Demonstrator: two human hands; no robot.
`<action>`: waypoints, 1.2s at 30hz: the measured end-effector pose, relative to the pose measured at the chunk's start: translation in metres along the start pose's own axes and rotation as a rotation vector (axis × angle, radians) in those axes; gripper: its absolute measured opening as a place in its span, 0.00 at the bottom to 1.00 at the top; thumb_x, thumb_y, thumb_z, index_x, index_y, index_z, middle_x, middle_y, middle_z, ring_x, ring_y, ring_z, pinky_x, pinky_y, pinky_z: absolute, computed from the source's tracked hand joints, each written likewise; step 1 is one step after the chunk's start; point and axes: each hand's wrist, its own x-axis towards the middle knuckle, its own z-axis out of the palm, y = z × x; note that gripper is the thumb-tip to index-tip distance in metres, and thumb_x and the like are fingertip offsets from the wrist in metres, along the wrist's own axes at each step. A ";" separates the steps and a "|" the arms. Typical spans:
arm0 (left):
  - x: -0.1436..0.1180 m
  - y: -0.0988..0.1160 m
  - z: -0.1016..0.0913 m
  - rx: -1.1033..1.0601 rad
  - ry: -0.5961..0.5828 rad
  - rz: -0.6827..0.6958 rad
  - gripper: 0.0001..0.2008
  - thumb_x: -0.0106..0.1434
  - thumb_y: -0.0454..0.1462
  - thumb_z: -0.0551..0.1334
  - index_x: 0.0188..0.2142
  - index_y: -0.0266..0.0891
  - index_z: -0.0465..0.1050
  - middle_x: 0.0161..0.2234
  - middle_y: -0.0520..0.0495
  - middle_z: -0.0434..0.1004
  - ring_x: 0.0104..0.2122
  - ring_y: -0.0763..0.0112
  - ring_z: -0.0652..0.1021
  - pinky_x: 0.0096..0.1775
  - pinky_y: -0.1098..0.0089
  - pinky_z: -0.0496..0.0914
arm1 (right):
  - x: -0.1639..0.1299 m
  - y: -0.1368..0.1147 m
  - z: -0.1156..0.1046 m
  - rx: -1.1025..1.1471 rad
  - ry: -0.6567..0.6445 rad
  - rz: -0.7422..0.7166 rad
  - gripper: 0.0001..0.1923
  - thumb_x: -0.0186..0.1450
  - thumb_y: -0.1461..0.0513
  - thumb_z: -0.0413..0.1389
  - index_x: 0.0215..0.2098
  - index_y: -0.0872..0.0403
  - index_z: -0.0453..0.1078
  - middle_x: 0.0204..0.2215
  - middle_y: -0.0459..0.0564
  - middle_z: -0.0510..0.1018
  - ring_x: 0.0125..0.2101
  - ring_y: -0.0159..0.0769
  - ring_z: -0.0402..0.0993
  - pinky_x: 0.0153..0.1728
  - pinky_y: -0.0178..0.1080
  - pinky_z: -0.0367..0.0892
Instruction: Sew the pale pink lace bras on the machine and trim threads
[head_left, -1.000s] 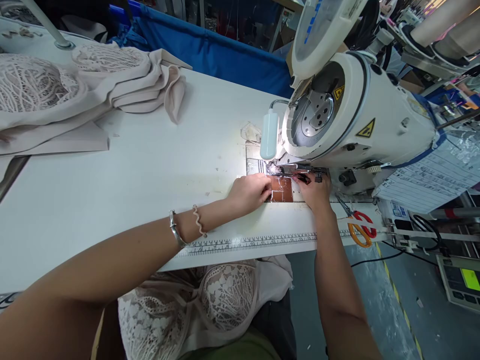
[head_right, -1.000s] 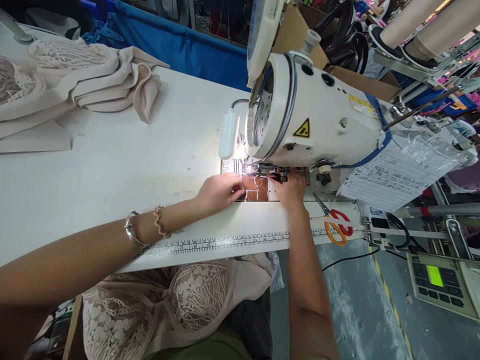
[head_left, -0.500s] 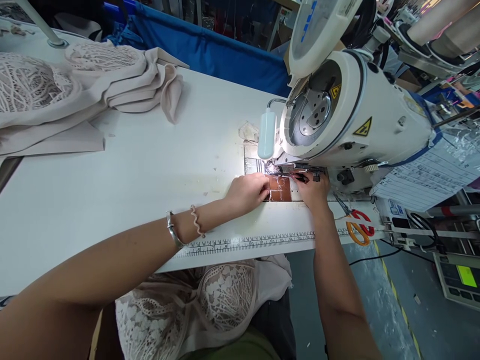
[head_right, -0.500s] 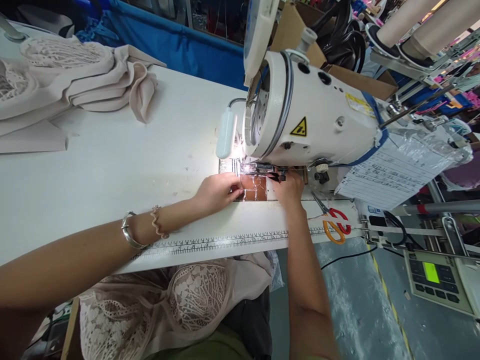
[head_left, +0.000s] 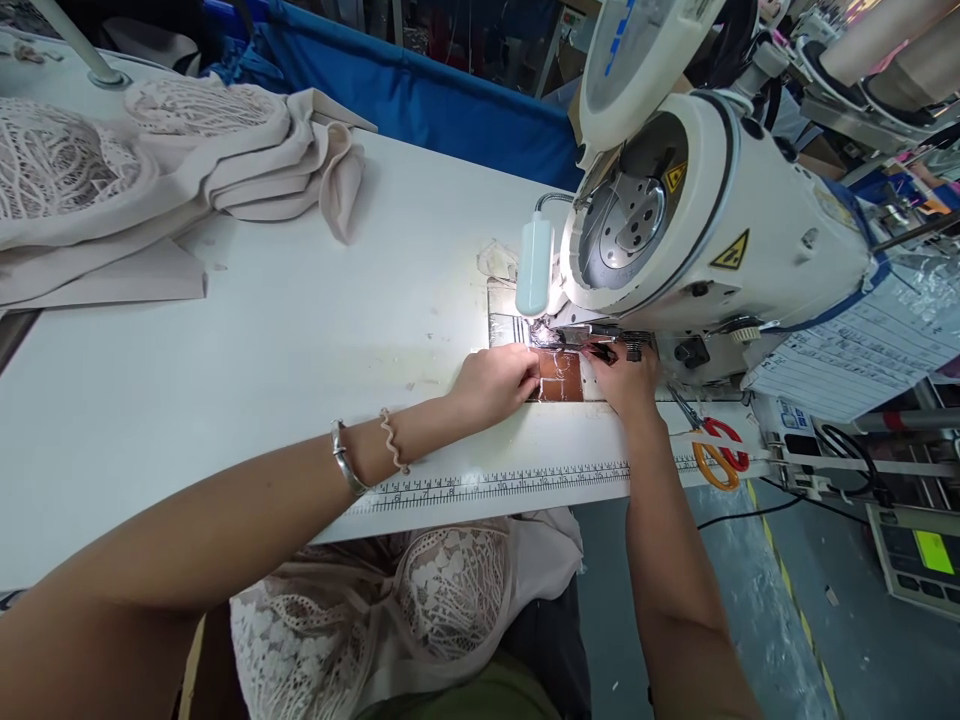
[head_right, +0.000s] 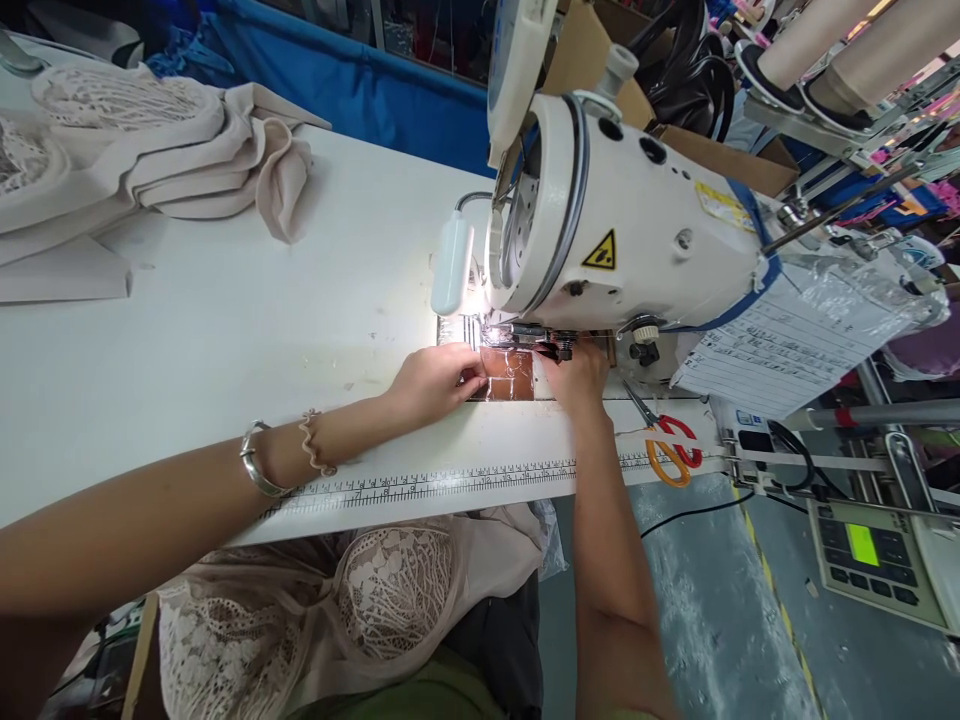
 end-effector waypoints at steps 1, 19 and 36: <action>0.000 0.000 0.000 0.000 -0.008 -0.004 0.07 0.64 0.32 0.59 0.31 0.40 0.73 0.34 0.49 0.80 0.33 0.68 0.76 0.28 0.70 0.61 | 0.001 -0.001 0.001 -0.016 0.005 -0.006 0.09 0.61 0.56 0.62 0.33 0.52 0.81 0.33 0.57 0.83 0.40 0.51 0.78 0.44 0.48 0.71; 0.000 -0.001 0.001 -0.012 0.001 0.011 0.07 0.64 0.31 0.58 0.32 0.39 0.74 0.35 0.49 0.80 0.34 0.68 0.77 0.27 0.70 0.61 | 0.004 -0.012 -0.002 -0.058 -0.068 0.063 0.06 0.60 0.61 0.63 0.34 0.53 0.81 0.35 0.57 0.84 0.42 0.52 0.78 0.45 0.48 0.70; 0.000 0.000 0.001 0.007 0.004 -0.004 0.07 0.64 0.32 0.59 0.32 0.39 0.74 0.35 0.50 0.80 0.34 0.68 0.77 0.27 0.70 0.60 | 0.003 -0.006 0.004 -0.075 0.020 -0.011 0.08 0.62 0.57 0.62 0.32 0.52 0.81 0.31 0.55 0.83 0.38 0.49 0.78 0.41 0.46 0.71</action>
